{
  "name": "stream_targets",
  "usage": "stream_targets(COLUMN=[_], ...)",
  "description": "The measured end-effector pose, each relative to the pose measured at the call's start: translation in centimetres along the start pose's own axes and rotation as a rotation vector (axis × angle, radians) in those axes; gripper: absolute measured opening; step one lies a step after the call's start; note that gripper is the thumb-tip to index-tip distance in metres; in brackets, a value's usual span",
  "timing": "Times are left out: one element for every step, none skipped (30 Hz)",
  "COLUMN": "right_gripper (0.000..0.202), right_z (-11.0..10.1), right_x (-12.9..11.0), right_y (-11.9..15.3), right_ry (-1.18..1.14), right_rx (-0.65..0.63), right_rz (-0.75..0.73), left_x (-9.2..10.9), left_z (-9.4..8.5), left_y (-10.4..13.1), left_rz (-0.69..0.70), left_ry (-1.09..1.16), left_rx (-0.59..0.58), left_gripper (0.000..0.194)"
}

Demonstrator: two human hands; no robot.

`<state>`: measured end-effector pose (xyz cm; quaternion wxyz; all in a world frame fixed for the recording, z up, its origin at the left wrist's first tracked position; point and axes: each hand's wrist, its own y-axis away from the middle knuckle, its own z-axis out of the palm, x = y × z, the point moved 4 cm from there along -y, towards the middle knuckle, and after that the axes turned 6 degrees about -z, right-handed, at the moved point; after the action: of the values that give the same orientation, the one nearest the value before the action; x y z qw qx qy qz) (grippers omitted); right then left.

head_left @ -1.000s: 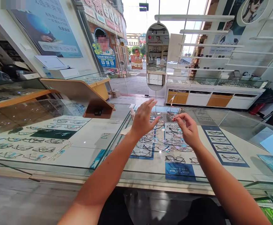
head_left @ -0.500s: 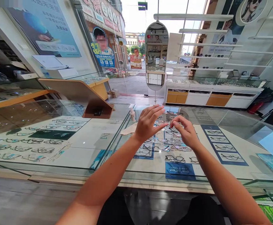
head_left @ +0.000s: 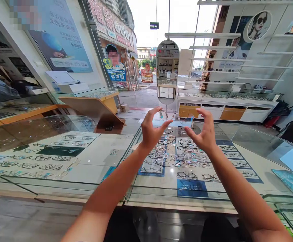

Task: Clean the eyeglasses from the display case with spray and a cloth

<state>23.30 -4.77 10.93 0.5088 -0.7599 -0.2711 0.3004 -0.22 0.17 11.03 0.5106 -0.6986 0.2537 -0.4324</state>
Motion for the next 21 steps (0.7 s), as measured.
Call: stream_targets(right_gripper=[0.074,0.077,0.081,0.084,0.088,0.09,0.088,0.085,0.082,0.079,0.077,0.075,0.074,0.072,0.07,0.067,0.064,0.061,0.059,0.056,0.054], right_z=[-0.5,-1.1,-1.8,-2.4,-3.0,-3.5,-3.9,-4.2,-4.4,-4.5,-4.5,-4.5,-4.5,-4.5,-4.4,-4.4,-4.3,-4.3,-4.2,-4.1,-4.0], right_x=[-0.5,-1.0,-1.6,-2.1,-2.7,-3.3,-3.8,-4.3,-4.6,-4.9,-5.1,-5.2,-5.3,-5.3,-5.3,-5.3,-5.3,-5.3,-5.3,-5.3,-5.3], right_y=[-1.4,-2.7,-3.9,-5.0,-5.8,-6.4,-6.8,-7.0,-7.0,-7.0,-6.9,-6.7,-6.6,-6.5,-6.5,-6.4,-6.4,-6.5,-6.5,-6.5,-6.5], right_ry=[0.009,0.018,0.022,0.019,0.022,0.029,0.038,0.048,0.06,0.076,0.092,0.109,0.124,0.134,0.141,0.147,0.155,0.164,0.173,0.182,0.189], right_rx=[-0.022,-0.021,-0.01,0.017,0.045,0.067,0.085,0.092,0.091,0.083,0.063,0.047,0.028,0.016,0.012,0.016,0.021,0.021,0.016,0.009,0.002], right_rz=[-0.014,-0.013,0.002,0.012,0.022,0.025,0.023,0.018,0.014,0.011,0.009,0.008,0.011,0.015,0.018,0.022,0.028,0.037,0.048,0.059,0.071], left_x=[0.8,1.7,2.6,3.5,4.3,5.0,5.5,5.9,6.1,6.2,6.1,6.0,5.8,5.6,5.4,5.2,5.1,4.9,4.8,4.8,4.7], left_z=[-0.2,-0.3,-0.4,-0.5,-0.6,-0.6,-0.7,-0.7,-0.7,-0.8,-0.9,-1.0,-1.1,-1.1,-1.2,-1.1,-1.1,-1.0,-0.9,-0.8,-0.6], left_y=[-1.2,-2.4,-3.5,-4.5,-5.3,-5.9,-6.3,-6.6,-6.6,-6.6,-6.5,-6.4,-6.3,-6.2,-6.2,-6.2,-6.2,-6.3,-6.3,-6.3,-6.3], left_rz=[0.018,0.031,0.043,0.051,0.046,0.035,0.023,0.011,0.002,-0.001,-0.002,-0.001,0.003,0.007,0.007,0.004,-0.002,-0.011,-0.022,-0.034,-0.044], left_ry=[0.022,0.037,0.044,0.054,0.069,0.092,0.12,0.146,0.167,0.182,0.193,0.199,0.203,0.205,0.207,0.21,0.215,0.221,0.225,0.226,0.223], left_rx=[0.031,0.058,0.081,0.094,0.101,0.103,0.098,0.087,0.074,0.065,0.064,0.067,0.071,0.072,0.066,0.055,0.041,0.031,0.025,0.023,0.021], left_gripper=[0.052,0.052,0.052,0.053,0.053,0.053,0.054,0.053,0.053,0.053,0.052,0.051,0.051,0.051,0.051,0.051,0.05,0.051,0.051,0.051,0.051])
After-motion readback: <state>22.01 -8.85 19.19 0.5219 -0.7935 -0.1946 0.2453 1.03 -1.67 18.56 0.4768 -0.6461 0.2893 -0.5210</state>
